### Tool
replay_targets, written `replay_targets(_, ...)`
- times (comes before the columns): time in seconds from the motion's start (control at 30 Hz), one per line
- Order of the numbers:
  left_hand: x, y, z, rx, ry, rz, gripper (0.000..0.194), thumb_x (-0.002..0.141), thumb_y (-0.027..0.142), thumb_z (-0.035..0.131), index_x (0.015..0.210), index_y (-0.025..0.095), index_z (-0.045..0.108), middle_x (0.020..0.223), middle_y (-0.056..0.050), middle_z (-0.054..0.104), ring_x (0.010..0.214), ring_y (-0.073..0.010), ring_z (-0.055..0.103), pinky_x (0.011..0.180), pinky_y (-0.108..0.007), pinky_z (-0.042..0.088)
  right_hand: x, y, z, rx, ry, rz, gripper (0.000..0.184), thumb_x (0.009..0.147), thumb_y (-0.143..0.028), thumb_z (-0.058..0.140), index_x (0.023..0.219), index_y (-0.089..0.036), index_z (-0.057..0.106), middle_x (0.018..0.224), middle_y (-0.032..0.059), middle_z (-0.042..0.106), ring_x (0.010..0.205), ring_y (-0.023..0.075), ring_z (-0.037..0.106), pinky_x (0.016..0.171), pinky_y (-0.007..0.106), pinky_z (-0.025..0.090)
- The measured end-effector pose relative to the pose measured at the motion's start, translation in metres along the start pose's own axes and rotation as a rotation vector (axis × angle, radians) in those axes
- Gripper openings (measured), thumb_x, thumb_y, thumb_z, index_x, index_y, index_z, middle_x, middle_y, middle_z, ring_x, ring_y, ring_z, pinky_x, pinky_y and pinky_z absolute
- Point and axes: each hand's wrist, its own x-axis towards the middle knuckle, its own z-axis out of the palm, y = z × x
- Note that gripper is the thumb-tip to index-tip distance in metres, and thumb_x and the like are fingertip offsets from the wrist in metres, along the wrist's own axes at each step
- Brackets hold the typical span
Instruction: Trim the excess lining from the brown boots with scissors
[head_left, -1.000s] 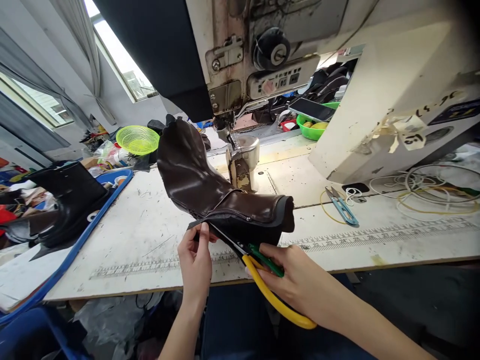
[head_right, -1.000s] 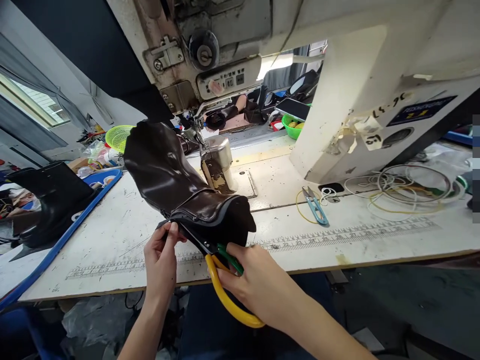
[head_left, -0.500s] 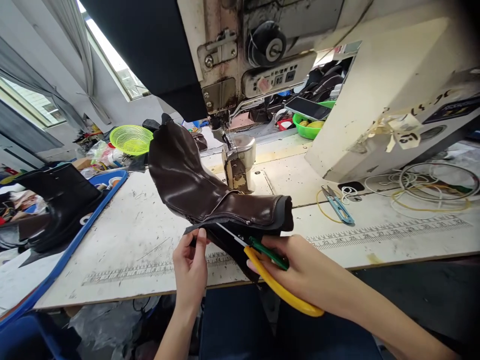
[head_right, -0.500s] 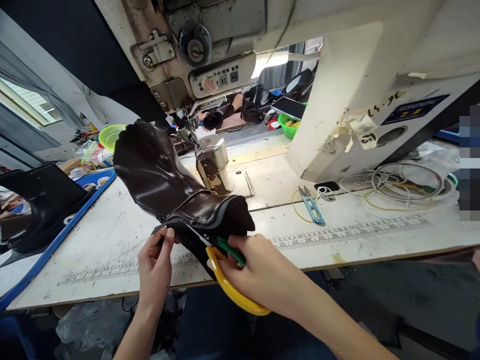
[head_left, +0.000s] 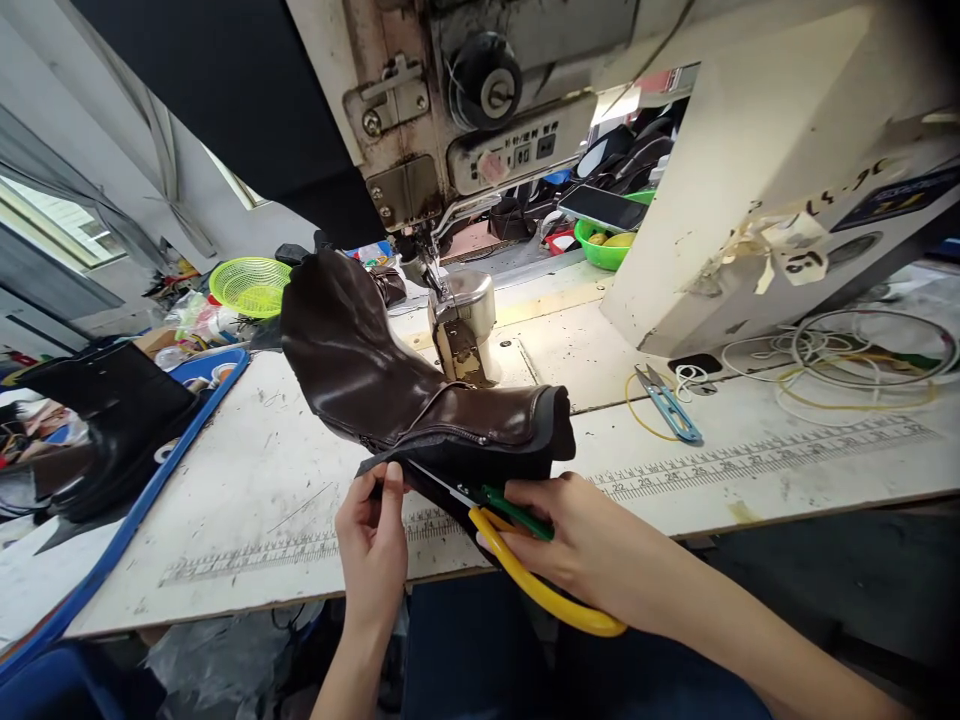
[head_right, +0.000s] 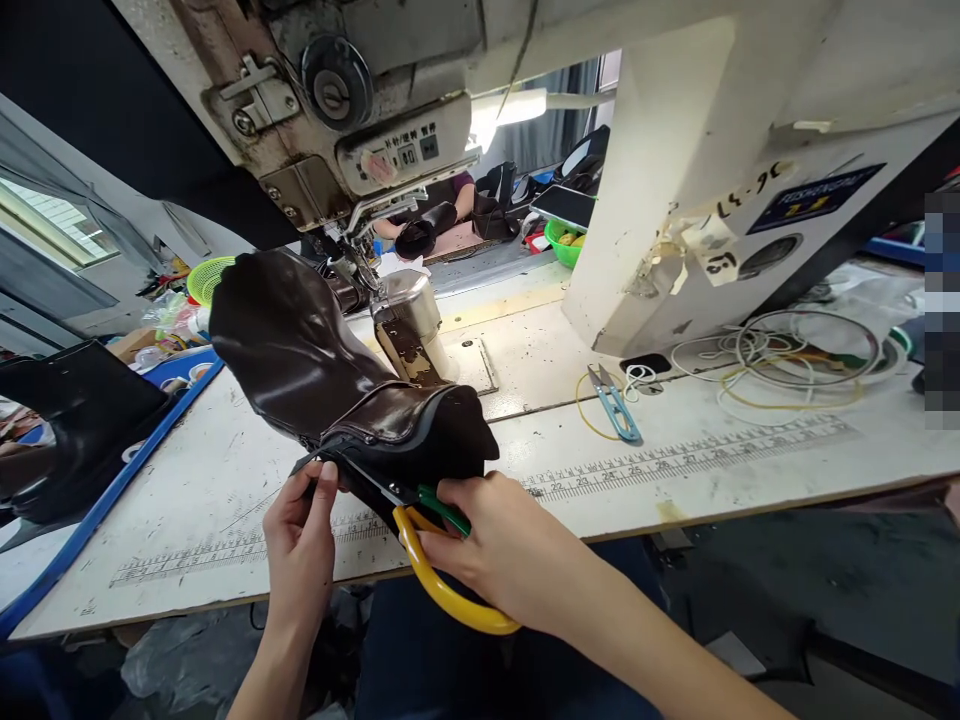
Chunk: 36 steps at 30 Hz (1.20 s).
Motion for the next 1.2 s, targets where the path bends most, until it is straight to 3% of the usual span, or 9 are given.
replay_targets(0.17,-0.001,0.000,0.002,0.009,0.004,-0.001,0.030,0.089,0.048,0.063,0.079,0.020,0.066,0.072,0.002,0.063,0.071,-0.0106,0.061,0.065,-0.016,0.047,-0.007,-0.002,0.001,-0.073,0.105,-0.016,0.017,0.087,-0.032,0.055,0.074,-0.023,0.049,0.066,-0.0037,0.054,0.058,0.0130,0.045,0.053,0.025,0.031)
replay_targets(0.33,-0.001,0.001,0.005,0.024,0.013,0.012,0.030,0.089,0.048,0.063,0.079,0.020,0.065,0.074,0.001,0.065,0.072,-0.0118,0.061,0.067,-0.018,0.048,-0.011,-0.008,-0.001,-0.215,0.106,0.015,0.012,0.086,-0.031,0.055,0.076,-0.024,0.051,0.062,-0.0029,0.055,0.054,0.0145,0.041,0.052,0.027,0.027)
replay_targets(0.47,0.000,-0.001,0.003,0.036,0.007,0.010,0.029,0.089,0.047,0.064,0.080,0.020,0.063,0.074,0.001,0.062,0.072,-0.0110,0.057,0.065,-0.018,0.045,-0.005,-0.005,-0.008,-0.126,0.031,-0.036,0.018,0.089,-0.037,0.057,0.077,-0.023,0.057,0.067,-0.0020,0.058,0.060,0.0145,0.047,0.055,0.026,0.031)
replay_targets(0.63,0.000,-0.006,0.000,0.065,0.016,0.004,0.029,0.090,0.048,0.063,0.081,0.020,0.061,0.070,0.002,0.056,0.065,-0.0093,0.048,0.056,-0.017,0.039,0.003,0.006,-0.011,0.052,-0.027,-0.044,0.017,0.089,-0.033,0.059,0.077,-0.021,0.061,0.067,-0.0017,0.060,0.055,0.0120,0.042,0.048,0.025,0.028)
replay_targets(0.73,-0.001,-0.006,-0.001,0.087,0.007,0.017,0.028,0.090,0.048,0.063,0.083,0.021,0.062,0.070,0.002,0.057,0.062,-0.0093,0.048,0.053,-0.018,0.038,0.004,0.007,-0.011,0.088,-0.018,0.005,0.022,0.091,-0.039,0.057,0.078,-0.021,0.061,0.067,-0.0020,0.060,0.053,0.0117,0.043,0.045,0.024,0.027)
replay_targets(0.83,-0.003,-0.002,0.000,0.123,-0.015,0.046,0.029,0.092,0.047,0.061,0.081,0.020,0.062,0.069,0.001,0.059,0.059,-0.0091,0.049,0.049,-0.019,0.036,0.001,0.004,-0.012,0.055,0.046,-0.011,0.025,0.092,-0.043,0.056,0.079,-0.022,0.061,0.072,-0.0007,0.065,0.063,0.0156,0.055,0.053,0.024,0.035)
replay_targets(1.03,0.000,0.003,-0.001,0.229,-0.004,0.189,0.022,0.094,0.038,0.060,0.081,0.021,0.065,0.063,0.001,0.064,0.058,-0.0128,0.059,0.052,-0.023,0.043,-0.031,0.018,-0.013,-0.216,0.120,-0.016,0.014,0.090,-0.034,0.055,0.080,-0.026,0.057,0.062,-0.0017,0.061,0.054,0.0170,0.052,0.051,0.027,0.034)
replay_targets(1.13,0.005,0.010,-0.004,0.276,0.063,0.342,0.006,0.088,0.029,0.069,0.089,0.023,0.069,0.080,-0.002,0.069,0.075,-0.0172,0.066,0.070,-0.029,0.052,-0.054,0.037,-0.016,-0.261,0.155,-0.049,0.013,0.090,-0.037,0.057,0.081,-0.027,0.058,0.066,0.0000,0.065,0.052,0.0178,0.054,0.048,0.029,0.037)
replay_targets(1.2,0.009,0.020,-0.007,0.344,0.084,0.521,0.011,0.084,0.021,0.072,0.094,0.026,0.072,0.103,-0.005,0.065,0.095,-0.0209,0.065,0.085,-0.035,0.052,-0.069,0.045,-0.019,-0.250,0.295,-0.076,0.015,0.089,-0.039,0.059,0.079,-0.028,0.058,0.076,0.0030,0.071,0.057,0.0196,0.060,0.050,0.030,0.041)
